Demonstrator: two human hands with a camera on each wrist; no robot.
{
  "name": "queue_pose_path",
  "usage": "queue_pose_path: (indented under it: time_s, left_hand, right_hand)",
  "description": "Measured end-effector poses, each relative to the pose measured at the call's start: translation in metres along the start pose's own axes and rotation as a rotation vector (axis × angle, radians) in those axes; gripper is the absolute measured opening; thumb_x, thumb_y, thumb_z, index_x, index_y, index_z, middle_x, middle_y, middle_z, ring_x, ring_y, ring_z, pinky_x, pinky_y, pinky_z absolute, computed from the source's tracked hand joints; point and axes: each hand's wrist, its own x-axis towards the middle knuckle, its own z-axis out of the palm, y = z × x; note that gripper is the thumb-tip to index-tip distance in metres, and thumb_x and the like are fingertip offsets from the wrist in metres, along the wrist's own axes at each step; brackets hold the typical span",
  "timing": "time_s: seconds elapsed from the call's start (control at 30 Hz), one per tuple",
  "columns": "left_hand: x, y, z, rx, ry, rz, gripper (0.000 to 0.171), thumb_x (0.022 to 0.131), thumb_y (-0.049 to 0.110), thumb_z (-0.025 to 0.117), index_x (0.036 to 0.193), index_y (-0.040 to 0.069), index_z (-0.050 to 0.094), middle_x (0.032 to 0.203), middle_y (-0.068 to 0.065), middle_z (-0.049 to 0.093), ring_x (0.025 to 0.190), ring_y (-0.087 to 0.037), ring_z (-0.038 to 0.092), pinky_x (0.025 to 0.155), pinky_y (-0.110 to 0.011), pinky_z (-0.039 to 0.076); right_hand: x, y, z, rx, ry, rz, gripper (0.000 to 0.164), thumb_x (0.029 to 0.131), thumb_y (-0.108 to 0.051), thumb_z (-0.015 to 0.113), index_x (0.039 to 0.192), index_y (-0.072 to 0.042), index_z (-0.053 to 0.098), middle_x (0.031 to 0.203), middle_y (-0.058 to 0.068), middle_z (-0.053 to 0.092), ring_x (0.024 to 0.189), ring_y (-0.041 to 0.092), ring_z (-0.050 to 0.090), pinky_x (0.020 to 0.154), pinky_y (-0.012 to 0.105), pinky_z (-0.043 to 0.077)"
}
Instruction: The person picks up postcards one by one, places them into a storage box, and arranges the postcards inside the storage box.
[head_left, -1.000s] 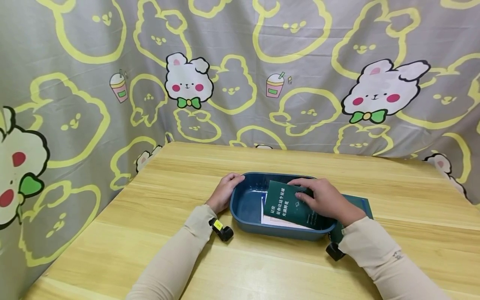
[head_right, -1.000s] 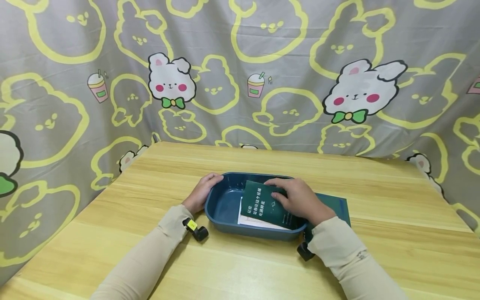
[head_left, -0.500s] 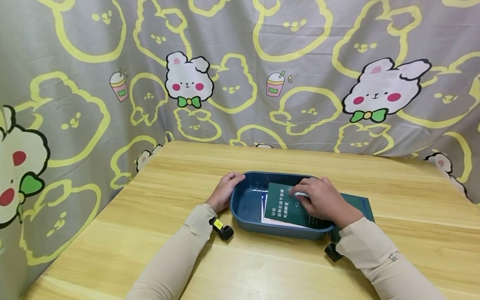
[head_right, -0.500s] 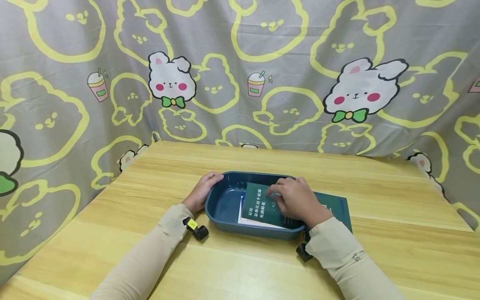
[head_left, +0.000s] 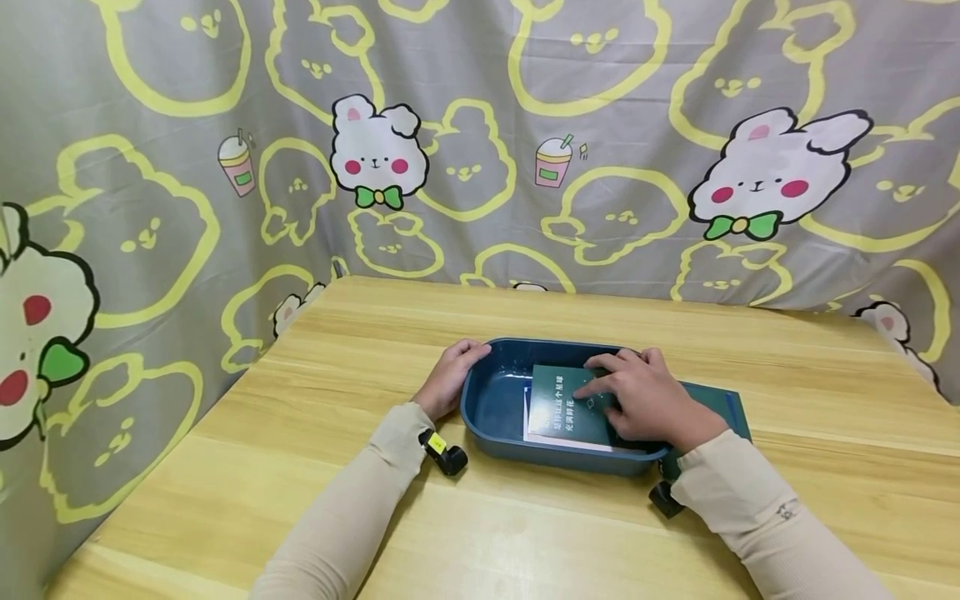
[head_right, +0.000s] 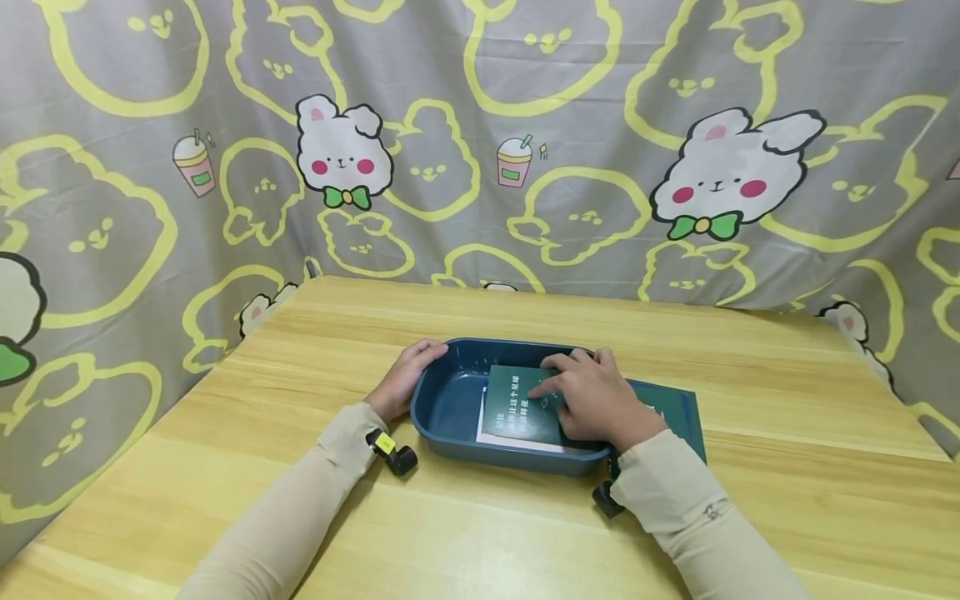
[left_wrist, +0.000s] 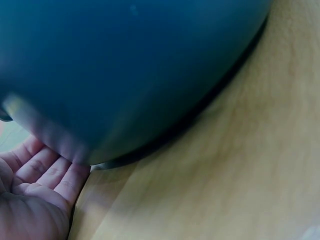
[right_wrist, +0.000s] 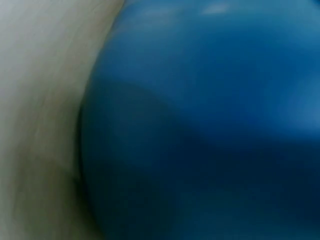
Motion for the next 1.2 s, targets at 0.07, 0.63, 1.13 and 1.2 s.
queue_pose_path:
  time_s: [0.07,0.63,1.13,1.2]
  left_hand:
    - [0.0003,0.0002,0.0000,-0.003,-0.003,-0.004,0.020,0.099,0.022,0.056,0.102,0.002,0.056,0.100,-0.007,0.059,0.086,-0.014,0.058,0.073,-0.025,0.050]
    - [0.0004,0.0000,-0.0003,0.009,0.003,0.002,0.021,0.099,0.022,0.055,0.102,0.002,0.056,0.099,-0.007,0.059,0.085,-0.013,0.058,0.071,-0.024,0.050]
    - [-0.0004,0.0007,0.0017,-0.008,0.011,-0.005,0.018,0.098,0.020,0.055,0.100,0.002,0.056,0.099,-0.007,0.058,0.086,-0.014,0.057,0.073,-0.025,0.049]
    - [0.0000,0.0004,0.0015,-0.009,0.012,-0.003,0.017,0.098,0.019,0.055,0.100,0.002,0.056,0.099,-0.007,0.058,0.086,-0.014,0.057,0.073,-0.024,0.049]
  right_hand:
    - [0.0001,0.0000,-0.0005,-0.001,-0.011,-0.004,0.040,0.075,-0.008,0.069,0.104,-0.035,0.075,0.125,0.007,0.060,0.102,0.031,0.053,0.070,0.047,0.030]
    - [0.0006,-0.0030,0.0004,-0.007,-0.051,0.023,0.035,0.076,-0.015,0.080,0.106,-0.031,0.074,0.127,0.008,0.058,0.106,0.030,0.053,0.075,0.049,0.032]
    - [0.0004,-0.0029,0.0017,0.014,-0.006,0.043,0.036,0.074,-0.014,0.083,0.108,-0.019,0.072,0.115,0.008,0.062,0.102,0.030,0.056,0.076,0.051,0.036]
    - [0.0012,-0.0006,0.0016,0.090,0.007,0.076,0.030,0.078,-0.010,0.078,0.107,-0.016,0.071,0.113,0.008,0.063,0.093,0.026,0.059,0.076,0.049,0.040]
